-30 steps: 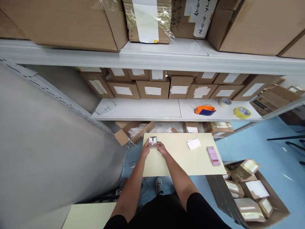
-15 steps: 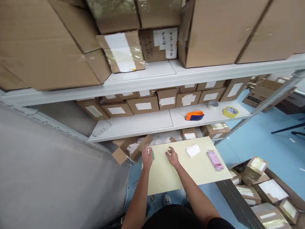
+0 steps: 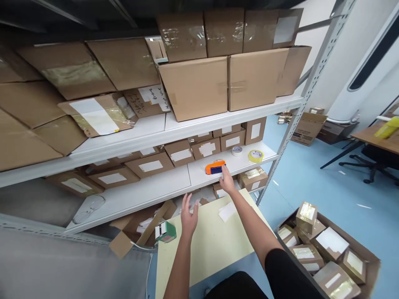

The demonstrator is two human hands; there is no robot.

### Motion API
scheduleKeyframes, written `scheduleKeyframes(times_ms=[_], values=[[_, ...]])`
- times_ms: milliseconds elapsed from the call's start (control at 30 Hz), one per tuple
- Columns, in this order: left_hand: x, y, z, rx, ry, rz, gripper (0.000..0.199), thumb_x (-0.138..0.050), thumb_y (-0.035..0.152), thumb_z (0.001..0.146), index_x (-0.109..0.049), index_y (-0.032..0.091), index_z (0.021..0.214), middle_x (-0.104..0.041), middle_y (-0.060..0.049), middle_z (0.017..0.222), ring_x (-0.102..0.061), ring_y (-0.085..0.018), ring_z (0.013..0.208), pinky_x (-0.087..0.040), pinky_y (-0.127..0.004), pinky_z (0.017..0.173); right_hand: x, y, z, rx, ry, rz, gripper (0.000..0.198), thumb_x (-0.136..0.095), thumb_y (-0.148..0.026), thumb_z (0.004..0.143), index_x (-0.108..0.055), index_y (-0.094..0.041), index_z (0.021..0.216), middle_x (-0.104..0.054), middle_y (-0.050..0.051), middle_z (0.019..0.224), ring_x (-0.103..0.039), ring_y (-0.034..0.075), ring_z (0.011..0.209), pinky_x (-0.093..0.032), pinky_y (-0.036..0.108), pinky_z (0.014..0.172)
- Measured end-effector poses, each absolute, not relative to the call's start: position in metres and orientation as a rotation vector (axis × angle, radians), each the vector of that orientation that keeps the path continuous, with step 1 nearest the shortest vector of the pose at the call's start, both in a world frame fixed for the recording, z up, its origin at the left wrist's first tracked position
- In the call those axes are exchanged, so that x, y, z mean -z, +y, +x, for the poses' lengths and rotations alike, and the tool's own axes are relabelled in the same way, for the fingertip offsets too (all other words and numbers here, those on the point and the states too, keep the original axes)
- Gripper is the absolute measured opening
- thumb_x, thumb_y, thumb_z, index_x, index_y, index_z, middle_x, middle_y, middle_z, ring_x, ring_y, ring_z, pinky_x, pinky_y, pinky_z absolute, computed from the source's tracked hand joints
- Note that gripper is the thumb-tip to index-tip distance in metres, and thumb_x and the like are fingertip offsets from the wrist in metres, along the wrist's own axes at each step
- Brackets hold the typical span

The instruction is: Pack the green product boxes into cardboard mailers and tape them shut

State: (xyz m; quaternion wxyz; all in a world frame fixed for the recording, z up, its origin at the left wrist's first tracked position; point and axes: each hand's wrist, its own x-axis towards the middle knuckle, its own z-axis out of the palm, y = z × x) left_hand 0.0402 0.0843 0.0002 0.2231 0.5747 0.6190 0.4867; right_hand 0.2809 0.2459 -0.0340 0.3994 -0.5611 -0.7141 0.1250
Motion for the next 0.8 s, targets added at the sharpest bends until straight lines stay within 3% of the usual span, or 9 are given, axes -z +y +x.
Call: scheduleKeyframes(times_ms=[100, 267, 433, 600, 800], values=[[-0.001, 0.061, 0.038, -1.360, 1.799, 1.557, 0.049, -0.052, 0.044, 0.101, -0.055, 0.030, 0.147, -0.041, -0.010, 0.164, -0.053, -0.029, 0.142, -0.055, -0.044, 0.106, -0.001, 0.288, 0.286, -0.302, -2.036, -1.500, 0.063, -0.048, -0.016, 0.089, -0.045, -0.009, 0.152, -0.055, 0.019, 0.150, -0.043, 0.029, 0.147, -0.034, 0.045, 0.124], [0.004, 0.031, 0.033, -1.391, 1.957, 1.502, 0.049, -0.053, 0.045, 0.100, -0.057, 0.029, 0.146, -0.047, -0.013, 0.159, -0.062, -0.029, 0.129, -0.058, -0.043, 0.098, -0.022, 0.308, 0.278, -0.278, -2.242, -1.696, 0.035, -0.056, -0.018, 0.094, -0.064, -0.009, 0.127, -0.070, 0.023, 0.126, -0.061, 0.031, 0.124, -0.035, 0.042, 0.117], [0.000, 0.021, 0.036, -1.451, 1.987, 1.491, 0.049, -0.053, 0.047, 0.100, -0.058, 0.027, 0.145, -0.050, -0.015, 0.156, -0.064, -0.029, 0.124, -0.060, -0.041, 0.094, -0.020, 0.284, 0.271, -0.317, -2.300, -1.566, 0.031, -0.060, -0.022, 0.096, -0.062, -0.012, 0.125, -0.072, 0.020, 0.121, -0.065, 0.031, 0.115, -0.044, 0.041, 0.105], [-0.015, 0.020, 0.047, -1.530, 1.992, 1.473, 0.049, -0.052, 0.046, 0.100, -0.059, 0.026, 0.143, -0.055, -0.015, 0.149, -0.068, -0.027, 0.116, -0.061, -0.042, 0.092, 0.006, 0.221, 0.268, -0.325, -2.331, -1.191, 0.032, -0.061, -0.023, 0.095, -0.057, -0.015, 0.125, -0.065, 0.020, 0.130, -0.058, 0.034, 0.123, -0.042, 0.049, 0.108], [-0.026, 0.011, 0.059, -1.530, 1.998, 1.448, 0.046, -0.054, 0.040, 0.099, -0.061, 0.024, 0.141, -0.061, -0.015, 0.141, -0.070, -0.021, 0.104, -0.062, -0.035, 0.087, 0.065, 0.139, 0.279, -0.469, -2.471, -1.245, 0.035, -0.056, -0.027, 0.097, -0.055, -0.014, 0.129, -0.071, 0.016, 0.099, -0.065, 0.034, 0.099, -0.049, 0.048, 0.096]])
